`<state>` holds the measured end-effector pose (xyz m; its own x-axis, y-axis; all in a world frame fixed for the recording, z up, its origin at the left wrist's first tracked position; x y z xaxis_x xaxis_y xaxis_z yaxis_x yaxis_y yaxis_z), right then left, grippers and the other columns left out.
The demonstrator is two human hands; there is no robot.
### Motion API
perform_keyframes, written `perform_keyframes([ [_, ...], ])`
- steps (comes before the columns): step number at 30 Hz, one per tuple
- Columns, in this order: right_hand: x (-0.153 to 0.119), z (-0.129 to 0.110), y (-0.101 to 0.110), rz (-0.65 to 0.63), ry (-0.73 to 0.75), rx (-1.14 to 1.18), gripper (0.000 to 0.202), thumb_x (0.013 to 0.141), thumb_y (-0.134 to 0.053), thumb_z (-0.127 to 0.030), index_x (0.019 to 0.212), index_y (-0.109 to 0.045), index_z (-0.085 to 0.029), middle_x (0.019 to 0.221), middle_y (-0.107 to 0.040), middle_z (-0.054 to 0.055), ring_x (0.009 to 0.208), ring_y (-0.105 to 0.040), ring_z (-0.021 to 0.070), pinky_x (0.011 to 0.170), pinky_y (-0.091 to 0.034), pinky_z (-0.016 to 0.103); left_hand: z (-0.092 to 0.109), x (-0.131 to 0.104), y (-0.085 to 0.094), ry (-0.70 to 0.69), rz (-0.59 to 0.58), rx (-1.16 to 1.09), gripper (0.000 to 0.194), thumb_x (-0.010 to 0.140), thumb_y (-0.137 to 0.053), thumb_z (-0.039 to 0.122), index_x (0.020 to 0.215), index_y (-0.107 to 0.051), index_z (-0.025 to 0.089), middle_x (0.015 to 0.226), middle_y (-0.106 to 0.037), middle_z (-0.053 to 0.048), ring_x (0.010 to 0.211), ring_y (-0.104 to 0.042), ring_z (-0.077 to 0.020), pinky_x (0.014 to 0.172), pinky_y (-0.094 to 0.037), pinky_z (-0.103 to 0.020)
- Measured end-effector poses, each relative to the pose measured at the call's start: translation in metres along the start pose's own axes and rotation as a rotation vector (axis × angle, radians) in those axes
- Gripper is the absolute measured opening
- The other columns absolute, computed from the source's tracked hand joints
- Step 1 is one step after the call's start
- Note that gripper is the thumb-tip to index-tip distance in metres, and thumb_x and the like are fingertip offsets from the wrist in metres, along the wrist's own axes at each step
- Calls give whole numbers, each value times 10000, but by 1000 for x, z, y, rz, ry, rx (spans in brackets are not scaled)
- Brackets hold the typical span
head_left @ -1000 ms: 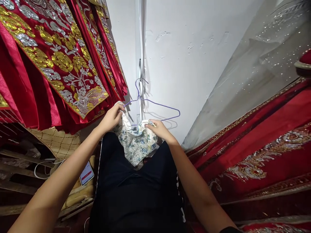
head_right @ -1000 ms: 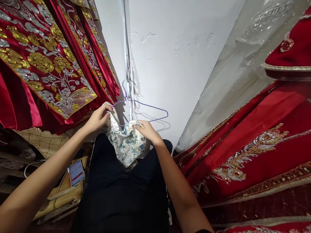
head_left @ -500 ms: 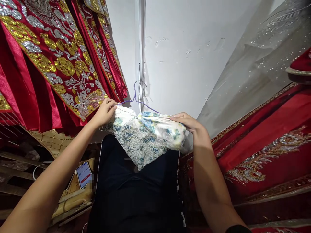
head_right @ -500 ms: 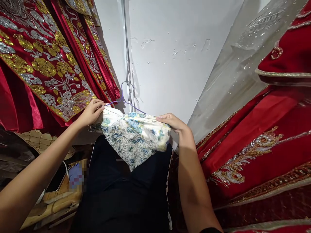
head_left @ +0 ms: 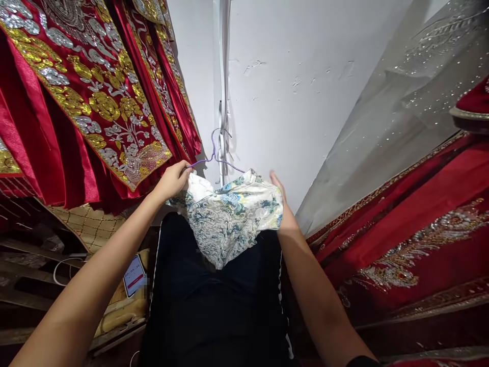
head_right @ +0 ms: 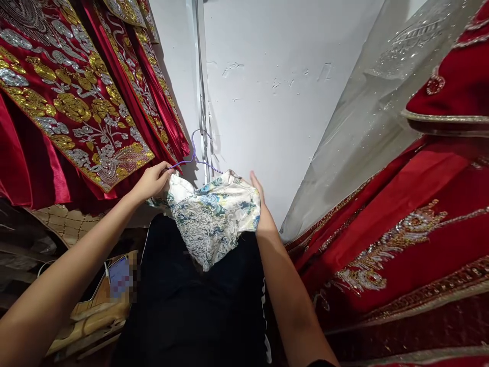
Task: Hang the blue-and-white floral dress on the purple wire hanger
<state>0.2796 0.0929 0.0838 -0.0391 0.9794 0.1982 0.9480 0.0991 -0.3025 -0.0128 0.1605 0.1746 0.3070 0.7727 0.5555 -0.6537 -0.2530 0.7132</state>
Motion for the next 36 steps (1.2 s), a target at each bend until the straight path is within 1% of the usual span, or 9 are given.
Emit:
perform_keyframes([
  [6,14,-26,30,142,111,-163,491,723,-724,-638,961,-666,-212,962,-744,85,1010,-694,320,824,-566,397,7,-9,15,-67,139,64,209,945,-469,337,972,-612,187,1016,-638,-93,1002,-594,-248,925,-448,-379],
  [9,16,-49,22,274,266,-281,526,807,-607,-696,990,-637,-203,986,-728,111,1011,-685,309,785,-563,371,23,-9,30,-70,344,73,258,920,-533,342,1116,-594,186,1189,-578,-131,1149,-542,-271,1023,-424,-430],
  [12,8,-62,-8,321,363,-339,641,884,-448,-736,1135,-621,-173,1033,-711,139,1067,-661,311,811,-563,382,32,1,18,26,290,-137,317,946,-518,415,1158,-558,183,1106,-633,-119,991,-617,-227,923,-496,-404],
  [15,-10,-63,-58,91,369,-395,639,912,-443,-704,1242,-624,-188,1082,-707,118,1137,-627,308,892,-549,409,26,12,-8,248,140,-589,381,971,-458,513,1104,-515,161,946,-686,-115,771,-656,-174,781,-549,-363],
  [20,-55,-29,-127,-694,105,-516,489,899,-594,-576,1272,-657,-267,1274,-660,60,1190,-613,270,994,-507,395,15,0,-3,434,-5,-912,336,918,-558,482,918,-570,146,873,-685,-128,583,-599,-133,599,-547,-317],
  [23,-35,-24,-99,-511,140,-552,406,928,-576,-515,1219,-686,-254,1276,-662,67,1202,-607,255,1045,-468,405,27,-31,15,332,-321,-671,330,889,-610,471,1027,-655,174,846,-685,-90,465,-496,-101,444,-449,-271],
  [27,-5,-10,-58,-161,274,-625,544,901,-615,-495,1405,-527,-311,1466,-510,74,1330,-500,264,1106,-411,447,59,-78,39,57,-624,-236,368,877,-641,461,1207,-662,298,902,-709,-44,730,-656,-190,622,-547,-283],
  [32,-3,2,-67,-172,380,-683,443,927,-562,-511,1320,-566,-306,1426,-522,49,1369,-437,239,1138,-354,391,88,-84,59,-77,-501,-115,259,921,-571,455,1077,-697,292,871,-700,-25,721,-653,-185,688,-552,-286],
  [36,-5,-9,-46,-33,326,-621,358,894,-571,-581,981,-626,-238,906,-650,26,890,-624,210,826,-499,319,95,-58,68,-78,-249,-181,283,915,-582,461,1082,-649,243,746,-650,-20,654,-627,-173,626,-533,-280],
])
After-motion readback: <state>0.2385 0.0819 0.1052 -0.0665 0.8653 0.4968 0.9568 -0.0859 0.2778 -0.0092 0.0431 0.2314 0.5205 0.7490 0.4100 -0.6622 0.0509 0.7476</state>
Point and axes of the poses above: each hand's wrist, its own x-axis towards the middle knuckle, its own y-axis out of the back of the hand, z = x × y, the point moved 9 cm from there along x, towards the middle knuckle
